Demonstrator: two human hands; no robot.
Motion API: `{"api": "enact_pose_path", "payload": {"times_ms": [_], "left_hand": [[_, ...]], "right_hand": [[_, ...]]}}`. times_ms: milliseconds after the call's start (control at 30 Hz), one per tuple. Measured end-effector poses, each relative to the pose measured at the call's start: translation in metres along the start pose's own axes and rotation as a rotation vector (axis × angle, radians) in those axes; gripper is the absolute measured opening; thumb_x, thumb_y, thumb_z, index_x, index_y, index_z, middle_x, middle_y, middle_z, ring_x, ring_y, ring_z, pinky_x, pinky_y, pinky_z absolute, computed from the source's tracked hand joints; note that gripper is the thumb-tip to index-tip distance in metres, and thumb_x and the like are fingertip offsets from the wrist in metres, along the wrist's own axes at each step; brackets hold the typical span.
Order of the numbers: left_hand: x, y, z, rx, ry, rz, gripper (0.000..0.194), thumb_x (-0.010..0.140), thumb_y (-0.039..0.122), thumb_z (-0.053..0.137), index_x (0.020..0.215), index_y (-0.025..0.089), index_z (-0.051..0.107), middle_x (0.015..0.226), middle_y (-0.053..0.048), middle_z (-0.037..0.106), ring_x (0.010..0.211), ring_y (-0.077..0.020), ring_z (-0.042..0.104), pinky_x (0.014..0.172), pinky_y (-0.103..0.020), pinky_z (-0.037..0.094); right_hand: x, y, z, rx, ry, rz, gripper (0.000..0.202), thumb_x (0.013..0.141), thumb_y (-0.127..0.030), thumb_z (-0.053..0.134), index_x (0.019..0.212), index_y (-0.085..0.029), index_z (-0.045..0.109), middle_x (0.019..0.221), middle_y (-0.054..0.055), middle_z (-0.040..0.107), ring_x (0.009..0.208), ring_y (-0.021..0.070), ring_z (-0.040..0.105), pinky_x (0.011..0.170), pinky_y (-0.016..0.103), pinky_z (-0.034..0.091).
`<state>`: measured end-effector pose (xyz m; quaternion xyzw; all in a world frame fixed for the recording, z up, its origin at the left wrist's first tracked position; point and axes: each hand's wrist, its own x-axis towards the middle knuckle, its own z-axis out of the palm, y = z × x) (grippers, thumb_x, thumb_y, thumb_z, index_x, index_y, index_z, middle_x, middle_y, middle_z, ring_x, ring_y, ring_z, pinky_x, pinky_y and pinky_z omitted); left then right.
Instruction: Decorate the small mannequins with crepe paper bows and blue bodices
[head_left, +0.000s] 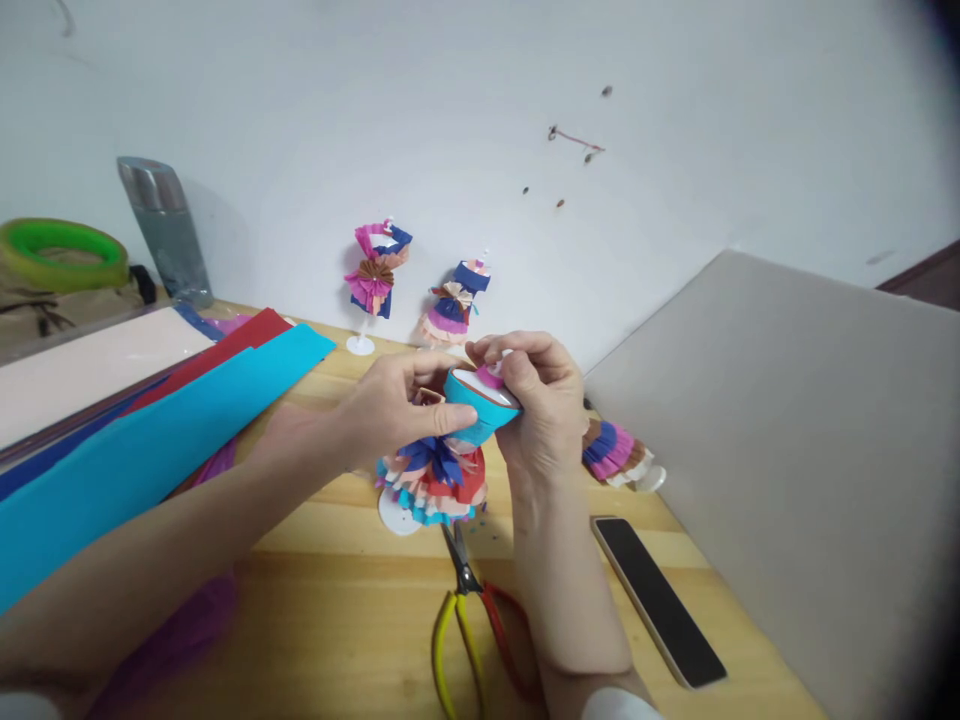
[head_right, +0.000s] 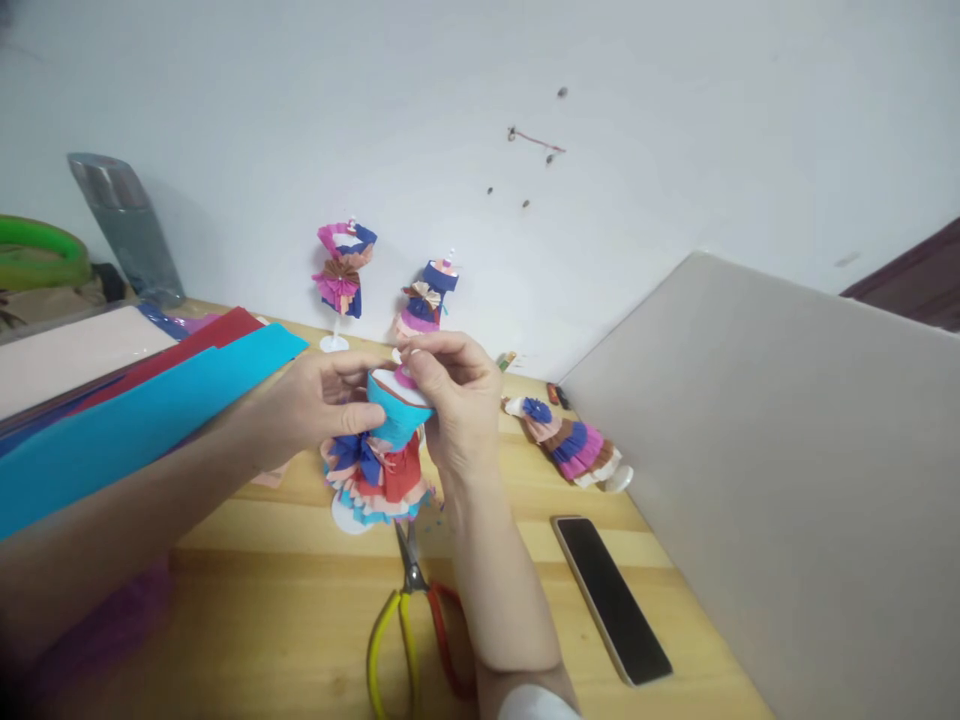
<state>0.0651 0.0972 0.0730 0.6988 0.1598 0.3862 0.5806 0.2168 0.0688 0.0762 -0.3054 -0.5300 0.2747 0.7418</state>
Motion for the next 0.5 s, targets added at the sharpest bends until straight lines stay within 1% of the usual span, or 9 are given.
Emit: {"api": "enact_pose_path", "payload": {"times_ms": [133, 200, 267, 333, 400, 467, 500], "left_hand": [[-0.003, 0.005, 0.003, -0.031, -0.002, -0.056, 0.017, 0.074, 0.018, 0.067, 0.09, 0.014, 0.065, 0.073, -0.001, 0.071, 0.067, -0.0151, 0.068, 0.061, -0.026, 0.057], [-0.003, 0.005, 0.005, -0.024, 0.015, -0.049, 0.014, 0.073, 0.018, 0.067, 0.086, 0.015, 0.065, 0.07, 0.0, 0.07, 0.063, -0.0149, 0.067, 0.058, -0.026, 0.056], [-0.003, 0.005, 0.006, -0.017, 0.057, -0.024, 0.019, 0.073, 0.019, 0.067, 0.091, 0.014, 0.066, 0.074, -0.002, 0.072, 0.066, -0.0161, 0.068, 0.059, -0.027, 0.057], [-0.003, 0.005, 0.006, -0.011, 0.127, 0.009, 0.03, 0.072, 0.021, 0.069, 0.102, 0.014, 0.068, 0.085, -0.005, 0.075, 0.074, -0.0182, 0.07, 0.066, -0.029, 0.059], [-0.002, 0.006, 0.003, -0.004, 0.186, 0.045, 0.037, 0.072, 0.023, 0.071, 0.108, 0.014, 0.068, 0.095, -0.007, 0.075, 0.082, -0.0194, 0.071, 0.072, -0.03, 0.059], [-0.002, 0.006, 0.0, 0.004, 0.217, 0.079, 0.035, 0.073, 0.024, 0.071, 0.107, 0.014, 0.069, 0.097, -0.007, 0.075, 0.083, -0.0191, 0.071, 0.074, -0.03, 0.059], [-0.001, 0.007, -0.002, 0.009, 0.224, 0.096, 0.032, 0.074, 0.025, 0.071, 0.104, 0.015, 0.07, 0.096, -0.007, 0.076, 0.082, -0.0185, 0.071, 0.074, -0.029, 0.059]], "right_hand": [[0.0, -0.002, 0.001, -0.035, -0.049, 0.031, 0.025, 0.064, -0.045, 0.083, 0.073, -0.026, 0.069, 0.071, -0.003, 0.069, 0.072, 0.0148, 0.067, 0.072, 0.031, 0.058], [0.0, -0.003, 0.0, -0.037, -0.081, 0.03, 0.024, 0.068, -0.047, 0.081, 0.076, -0.026, 0.071, 0.074, -0.002, 0.071, 0.075, 0.0161, 0.068, 0.074, 0.033, 0.058], [0.0, -0.003, -0.003, -0.026, -0.129, 0.034, 0.027, 0.074, -0.052, 0.075, 0.085, -0.027, 0.074, 0.081, 0.001, 0.074, 0.082, 0.0185, 0.07, 0.079, 0.036, 0.058], [0.001, -0.004, -0.007, -0.029, -0.193, 0.025, 0.036, 0.078, -0.056, 0.069, 0.098, -0.026, 0.075, 0.093, 0.004, 0.076, 0.092, 0.0214, 0.07, 0.085, 0.04, 0.057], [0.003, -0.003, -0.012, -0.058, -0.258, 0.0, 0.04, 0.078, -0.054, 0.07, 0.107, -0.026, 0.073, 0.103, 0.006, 0.075, 0.101, 0.0228, 0.069, 0.091, 0.041, 0.054], [0.005, -0.002, -0.019, -0.102, -0.317, -0.03, 0.038, 0.076, -0.046, 0.075, 0.109, -0.026, 0.073, 0.11, 0.005, 0.074, 0.106, 0.0223, 0.067, 0.096, 0.04, 0.052], [0.006, -0.002, -0.022, -0.131, -0.343, -0.048, 0.037, 0.074, -0.04, 0.079, 0.108, -0.027, 0.073, 0.113, 0.004, 0.073, 0.107, 0.0213, 0.067, 0.098, 0.038, 0.051]]}}
